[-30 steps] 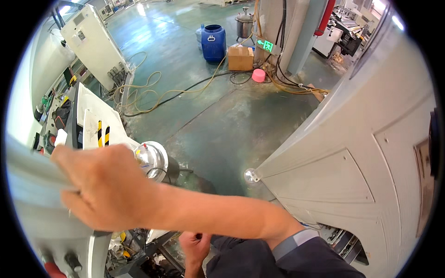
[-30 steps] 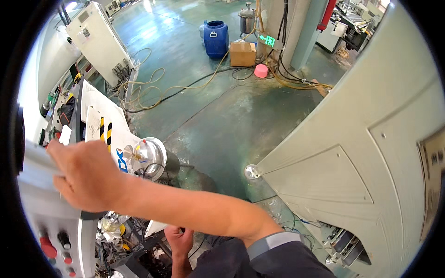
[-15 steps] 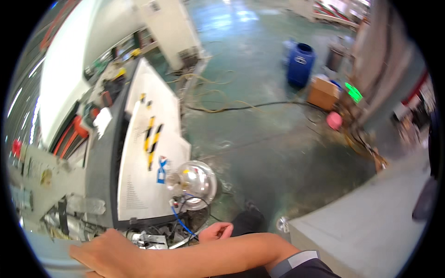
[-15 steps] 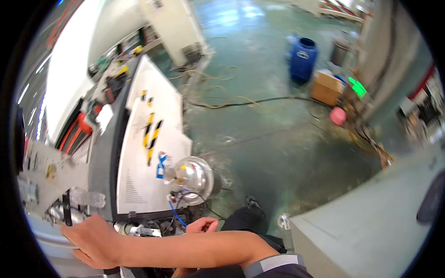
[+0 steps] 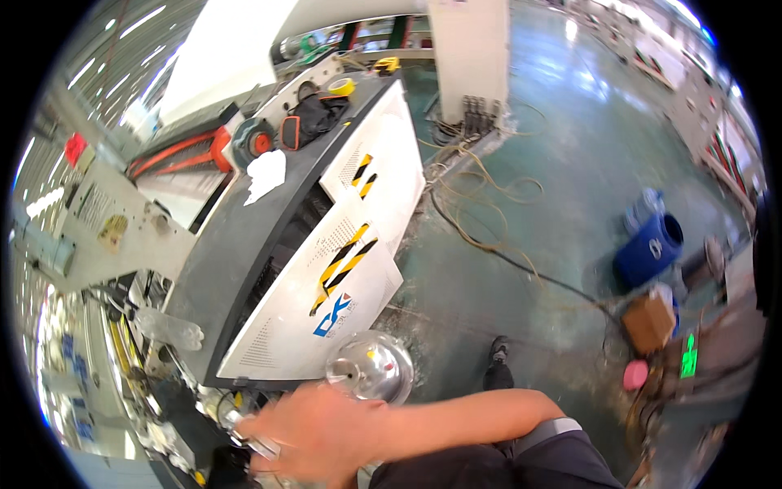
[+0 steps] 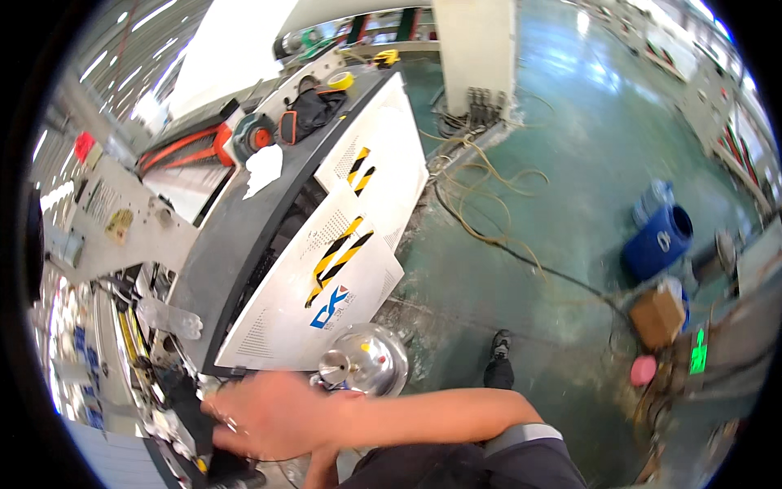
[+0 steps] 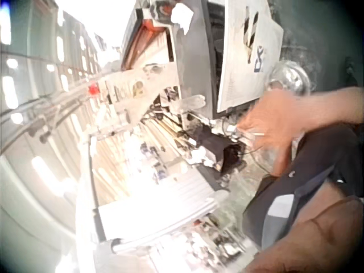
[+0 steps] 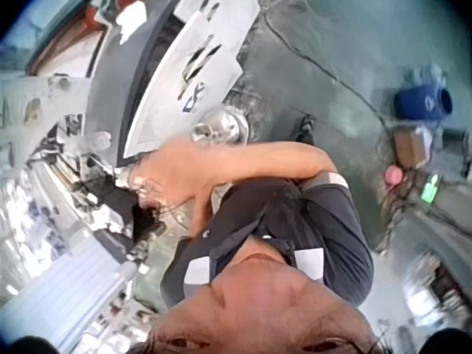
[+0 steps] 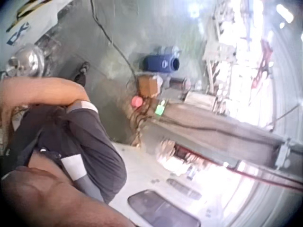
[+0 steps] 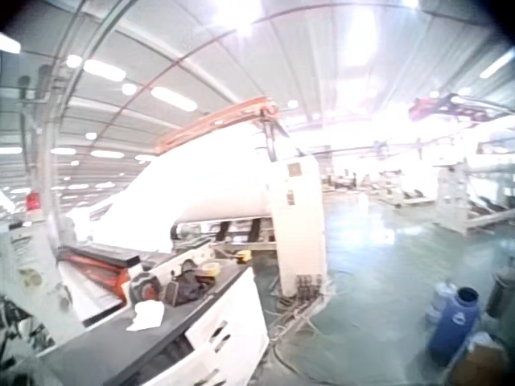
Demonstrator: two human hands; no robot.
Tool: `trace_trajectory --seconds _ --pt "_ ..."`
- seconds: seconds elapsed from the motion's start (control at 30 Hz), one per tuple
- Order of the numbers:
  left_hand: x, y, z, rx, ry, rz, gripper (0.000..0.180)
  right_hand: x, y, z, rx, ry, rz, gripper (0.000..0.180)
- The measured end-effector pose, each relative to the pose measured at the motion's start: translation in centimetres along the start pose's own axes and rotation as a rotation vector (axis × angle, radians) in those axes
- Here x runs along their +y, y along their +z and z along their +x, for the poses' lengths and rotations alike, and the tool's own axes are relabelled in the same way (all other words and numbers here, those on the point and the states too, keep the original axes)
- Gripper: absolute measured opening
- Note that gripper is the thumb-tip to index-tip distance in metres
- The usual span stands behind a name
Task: The person cleans a roller on an industrial machine using a cloth, then selects an adjustable wrench and a metal plate from a tool bag to install a component on the rollers.
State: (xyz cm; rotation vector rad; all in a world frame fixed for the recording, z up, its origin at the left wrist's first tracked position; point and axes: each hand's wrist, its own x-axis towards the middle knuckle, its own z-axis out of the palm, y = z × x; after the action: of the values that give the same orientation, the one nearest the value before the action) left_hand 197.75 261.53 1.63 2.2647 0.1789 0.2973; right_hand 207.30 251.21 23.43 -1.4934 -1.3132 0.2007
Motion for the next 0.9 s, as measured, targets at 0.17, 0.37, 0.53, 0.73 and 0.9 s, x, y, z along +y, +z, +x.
trace_trajectory --seconds 0.17,0.37,0.53,0.73,0.9 --pt "4.6 7.0 8.1 -0.143 -0.386 -0.022 0.021 10.7 -19.8 -2.5 0.53 0.182 0.097 0.019" --pt "10.6 9.8 18.5 -0.079 -0.414 -0.081 0.02 23.5 -31.6 1.8 0.427 0.45 0.258 0.019" --pt "8.5 10.8 26.8 0.135 -0.513 0.02 0.02 35.2 -32.8 7.7 0.185 0.536 0.329 0.02" --pt "4.1 8.3 40.2 0.292 -0.477 -0.034 0.017 44.5 -35.5 18.6 0.034 0.462 0.053 0.026" --pt "3.6 4.8 52.0 0.407 -0.286 0.058 0.014 53.9 -40.8 28.6 0.031 0.436 -0.187 0.027"
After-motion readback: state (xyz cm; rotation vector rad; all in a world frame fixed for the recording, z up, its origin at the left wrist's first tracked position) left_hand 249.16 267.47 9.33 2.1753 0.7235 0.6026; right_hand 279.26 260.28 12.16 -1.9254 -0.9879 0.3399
